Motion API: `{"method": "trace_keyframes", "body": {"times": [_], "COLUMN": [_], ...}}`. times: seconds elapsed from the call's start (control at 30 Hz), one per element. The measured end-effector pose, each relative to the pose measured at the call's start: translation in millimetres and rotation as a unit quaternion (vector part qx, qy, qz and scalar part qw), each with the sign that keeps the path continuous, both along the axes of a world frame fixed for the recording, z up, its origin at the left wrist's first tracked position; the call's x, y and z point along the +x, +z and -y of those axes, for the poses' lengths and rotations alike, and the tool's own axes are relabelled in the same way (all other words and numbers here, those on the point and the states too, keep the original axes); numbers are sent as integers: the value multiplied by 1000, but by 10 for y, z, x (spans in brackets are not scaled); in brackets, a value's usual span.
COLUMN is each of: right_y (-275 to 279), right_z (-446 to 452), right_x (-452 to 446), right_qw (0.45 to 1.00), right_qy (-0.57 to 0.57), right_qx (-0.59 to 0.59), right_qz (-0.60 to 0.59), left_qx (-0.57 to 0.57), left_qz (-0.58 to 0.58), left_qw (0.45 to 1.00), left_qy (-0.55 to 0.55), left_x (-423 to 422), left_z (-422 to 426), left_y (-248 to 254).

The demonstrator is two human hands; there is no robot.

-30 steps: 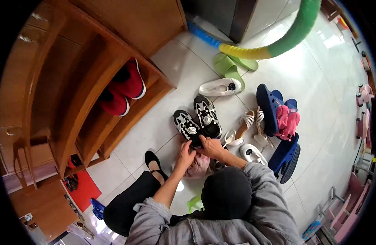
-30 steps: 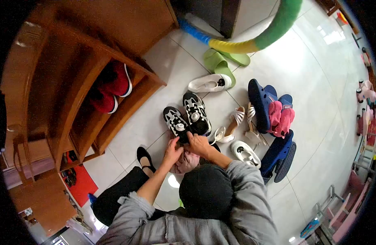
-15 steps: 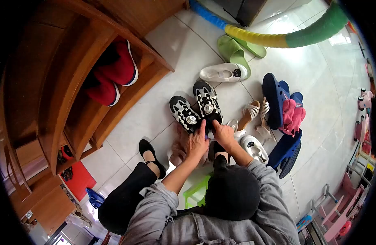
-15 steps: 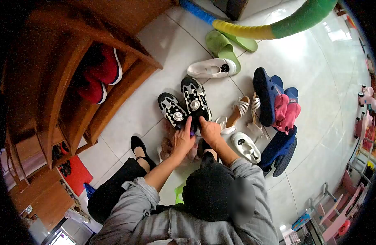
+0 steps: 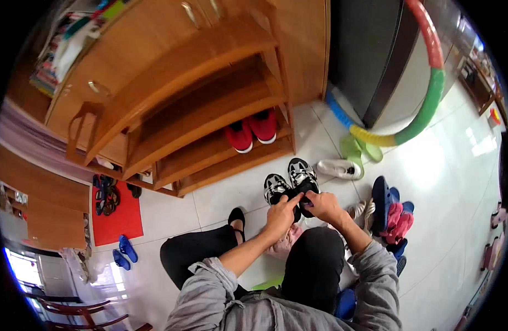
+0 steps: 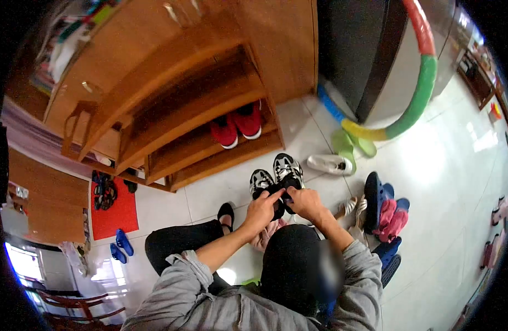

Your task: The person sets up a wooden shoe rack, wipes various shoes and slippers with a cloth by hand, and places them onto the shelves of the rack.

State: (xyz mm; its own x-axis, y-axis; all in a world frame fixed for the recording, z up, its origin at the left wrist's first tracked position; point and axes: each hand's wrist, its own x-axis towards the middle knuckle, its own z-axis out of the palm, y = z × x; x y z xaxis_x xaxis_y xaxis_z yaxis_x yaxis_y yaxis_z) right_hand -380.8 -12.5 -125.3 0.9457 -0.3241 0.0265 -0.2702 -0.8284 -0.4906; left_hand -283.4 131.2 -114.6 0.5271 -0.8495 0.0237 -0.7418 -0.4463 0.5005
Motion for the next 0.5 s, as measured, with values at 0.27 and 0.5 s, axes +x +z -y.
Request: {"method": "trace_keyframes", "body": {"times": [0.27,0.5], "right_y": [2096,3199], "right_z": [-502,-405], "right_x": [177,938], "right_qw": [974,928], "right_qy": [5,-40], "right_qx": [-145,-195], "right_qz": [174,316], "left_qx": [-208,-336], "left_qz": [162,306], "left_qw": [964,889], "left_qy": [-28,46], "left_x": [254,837], "left_z": [-542,-331], "left_y": [1906,2971]}}
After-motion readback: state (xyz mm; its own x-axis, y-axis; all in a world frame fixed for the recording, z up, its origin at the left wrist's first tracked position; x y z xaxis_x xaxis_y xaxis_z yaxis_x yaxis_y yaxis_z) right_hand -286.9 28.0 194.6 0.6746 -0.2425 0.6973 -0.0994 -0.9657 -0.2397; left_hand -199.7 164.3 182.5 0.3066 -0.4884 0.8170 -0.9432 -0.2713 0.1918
